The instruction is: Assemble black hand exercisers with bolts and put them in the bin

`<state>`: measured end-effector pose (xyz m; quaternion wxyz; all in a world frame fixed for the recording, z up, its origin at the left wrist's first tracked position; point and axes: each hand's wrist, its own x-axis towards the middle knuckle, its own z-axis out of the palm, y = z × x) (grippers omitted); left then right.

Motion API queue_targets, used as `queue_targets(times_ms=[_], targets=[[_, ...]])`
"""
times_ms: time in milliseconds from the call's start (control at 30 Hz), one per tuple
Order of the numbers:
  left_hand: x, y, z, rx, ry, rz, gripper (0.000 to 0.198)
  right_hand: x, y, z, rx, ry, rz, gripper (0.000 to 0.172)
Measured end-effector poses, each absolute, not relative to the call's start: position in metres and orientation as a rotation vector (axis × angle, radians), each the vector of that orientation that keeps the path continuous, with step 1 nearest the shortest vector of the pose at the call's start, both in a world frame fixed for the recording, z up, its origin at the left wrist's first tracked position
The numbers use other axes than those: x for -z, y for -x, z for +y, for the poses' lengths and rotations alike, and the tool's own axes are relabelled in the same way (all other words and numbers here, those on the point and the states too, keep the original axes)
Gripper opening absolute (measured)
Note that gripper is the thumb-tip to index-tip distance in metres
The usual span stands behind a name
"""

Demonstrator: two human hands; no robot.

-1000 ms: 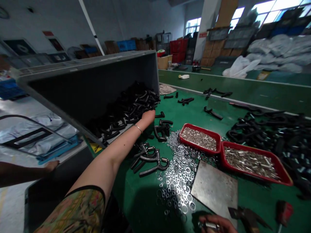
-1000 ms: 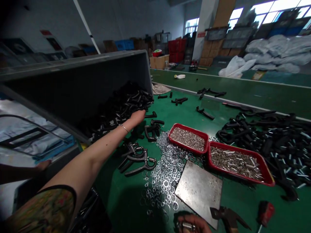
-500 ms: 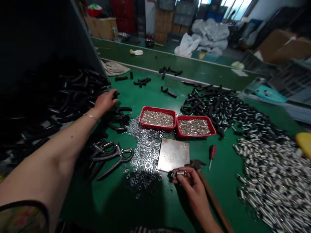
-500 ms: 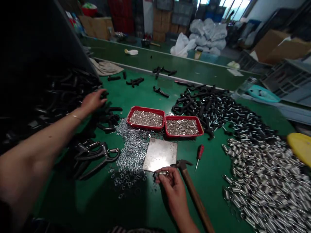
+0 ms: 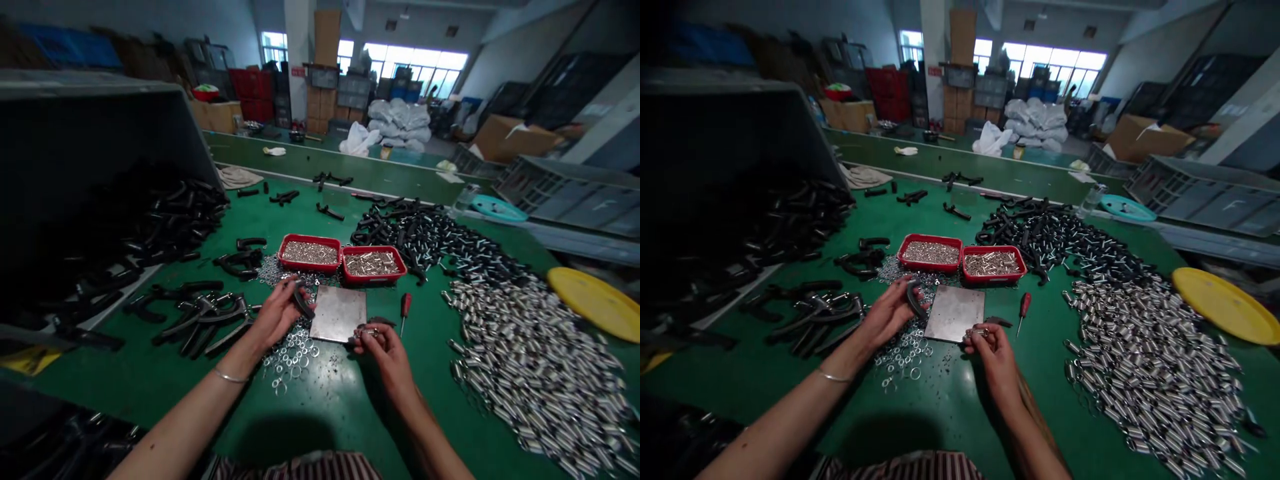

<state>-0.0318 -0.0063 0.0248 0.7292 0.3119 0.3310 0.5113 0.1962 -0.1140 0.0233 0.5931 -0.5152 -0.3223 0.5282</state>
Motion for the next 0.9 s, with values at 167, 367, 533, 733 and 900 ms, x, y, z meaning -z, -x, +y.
queue_targets(times_ms=[167,367,533,733,900], targets=[[-0.011,-0.013,-0.049,-0.807,-0.962,0.734,0.04,-0.025,-0.195,-0.112,-1.209,1.196,-0.732,0.033],[-0.012,-0.036,-0.058,-0.77,-0.885,0.676,0.043,-0.025,-0.187,-0.105,-1.216,1.162,-0.678,0.032],[-0.008,-0.045,-0.067,-0.716,-0.767,0.594,0.039,-0.018,-0.188,-0.103,-1.196,1.198,-0.793,0.024],[-0.008,-0.034,-0.074,-0.379,-1.033,0.577,0.045,-0.015,-0.204,-0.093,-1.48,1.135,-0.989,0.023],[-0.039,0.002,-0.028,-0.858,-1.125,0.887,0.037,-0.022,-0.204,-0.083,-1.172,1.311,-1.439,0.021]])
